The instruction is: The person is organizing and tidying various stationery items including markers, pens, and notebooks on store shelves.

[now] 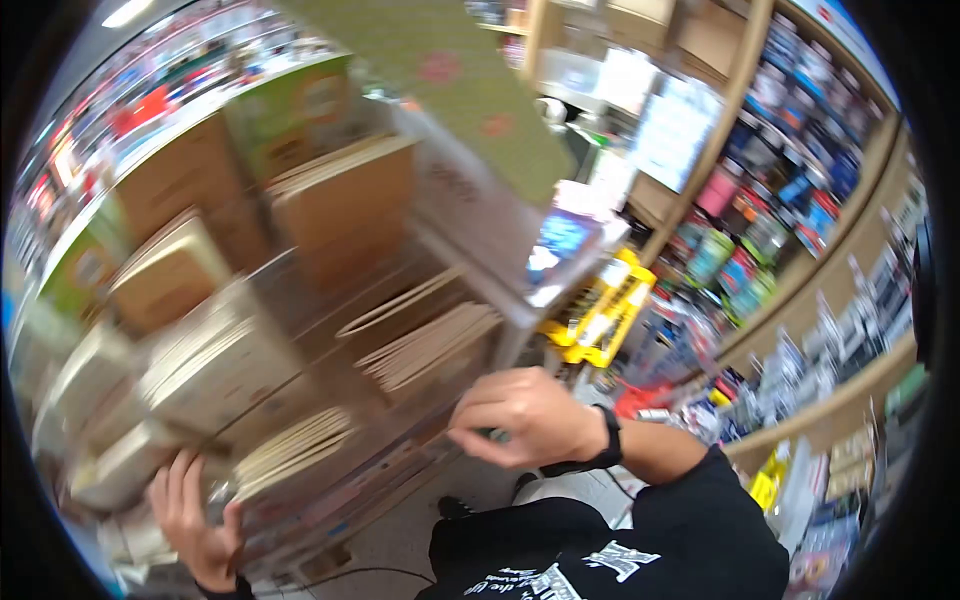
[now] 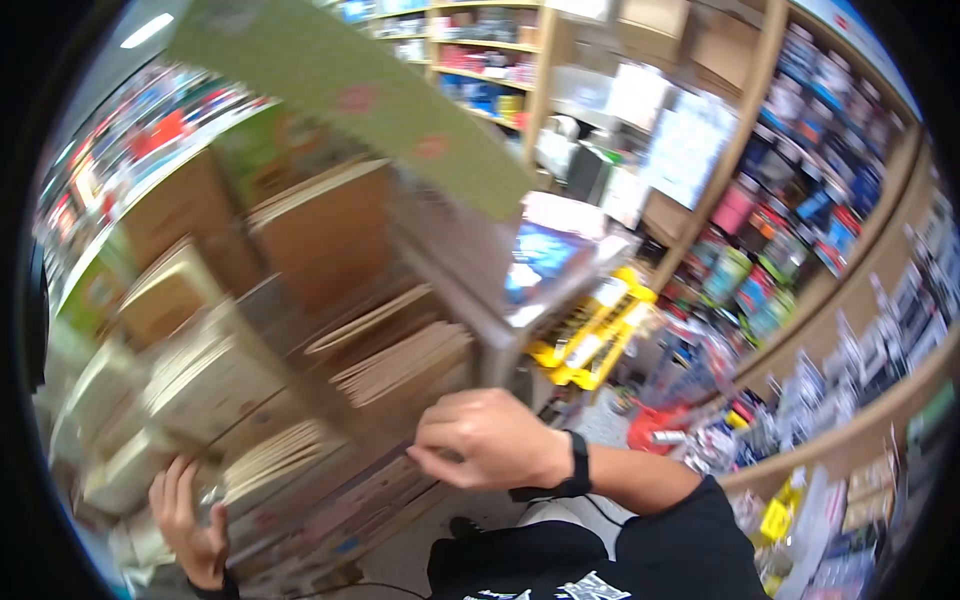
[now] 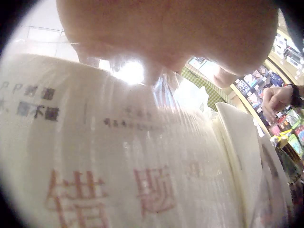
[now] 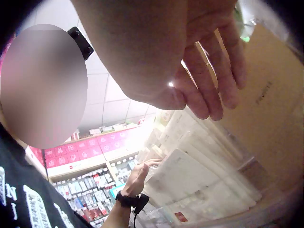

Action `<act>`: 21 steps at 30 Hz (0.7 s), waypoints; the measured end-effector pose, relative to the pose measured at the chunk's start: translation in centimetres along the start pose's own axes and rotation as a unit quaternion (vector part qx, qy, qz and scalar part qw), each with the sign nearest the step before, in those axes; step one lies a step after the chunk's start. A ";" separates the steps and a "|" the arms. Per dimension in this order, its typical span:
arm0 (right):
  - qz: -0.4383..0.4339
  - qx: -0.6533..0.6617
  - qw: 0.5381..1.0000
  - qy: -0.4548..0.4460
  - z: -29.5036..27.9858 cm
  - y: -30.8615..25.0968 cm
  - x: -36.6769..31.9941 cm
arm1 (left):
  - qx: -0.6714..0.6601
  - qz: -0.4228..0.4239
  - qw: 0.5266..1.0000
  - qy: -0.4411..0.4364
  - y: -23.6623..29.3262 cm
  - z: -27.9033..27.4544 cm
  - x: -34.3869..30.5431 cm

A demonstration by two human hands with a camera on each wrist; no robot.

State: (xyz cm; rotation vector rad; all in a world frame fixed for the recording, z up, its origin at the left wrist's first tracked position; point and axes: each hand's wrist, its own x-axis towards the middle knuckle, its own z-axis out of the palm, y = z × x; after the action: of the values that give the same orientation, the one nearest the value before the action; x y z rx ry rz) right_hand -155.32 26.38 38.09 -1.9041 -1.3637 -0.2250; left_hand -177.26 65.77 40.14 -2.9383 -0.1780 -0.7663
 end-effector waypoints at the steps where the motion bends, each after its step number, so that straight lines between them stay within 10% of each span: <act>1: 0.018 0.008 1.000 -0.009 0.7 0.1 -0.6 | 0.016 0.018 1.000 0.013 -0.8 -0.5 -0.6; 9: 0.192 0.079 0.977 0.046 1.1 2.1 -9.2 | 0.059 -0.005 0.998 -0.018 2.2 -5.0 3.2; 15: 0.353 0.045 0.928 0.110 0.0 5.9 -19.5 | -0.015 -0.047 0.983 0.175 8.7 -7.7 3.1; 19: 0.410 0.062 0.901 0.126 0.1 8.2 -24.2 | -0.245 0.131 0.960 0.013 11.7 -6.0 5.3; 21: 0.436 0.066 0.889 0.123 -0.1 9.9 -27.1 | -0.348 0.071 0.928 -0.111 16.4 -3.3 7.0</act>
State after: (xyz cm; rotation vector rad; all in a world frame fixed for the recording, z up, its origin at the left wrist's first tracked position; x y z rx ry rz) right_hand -157.84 5.16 18.65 -2.0877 -0.2624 0.0793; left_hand -170.55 49.79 45.39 -3.6453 0.3731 -0.5516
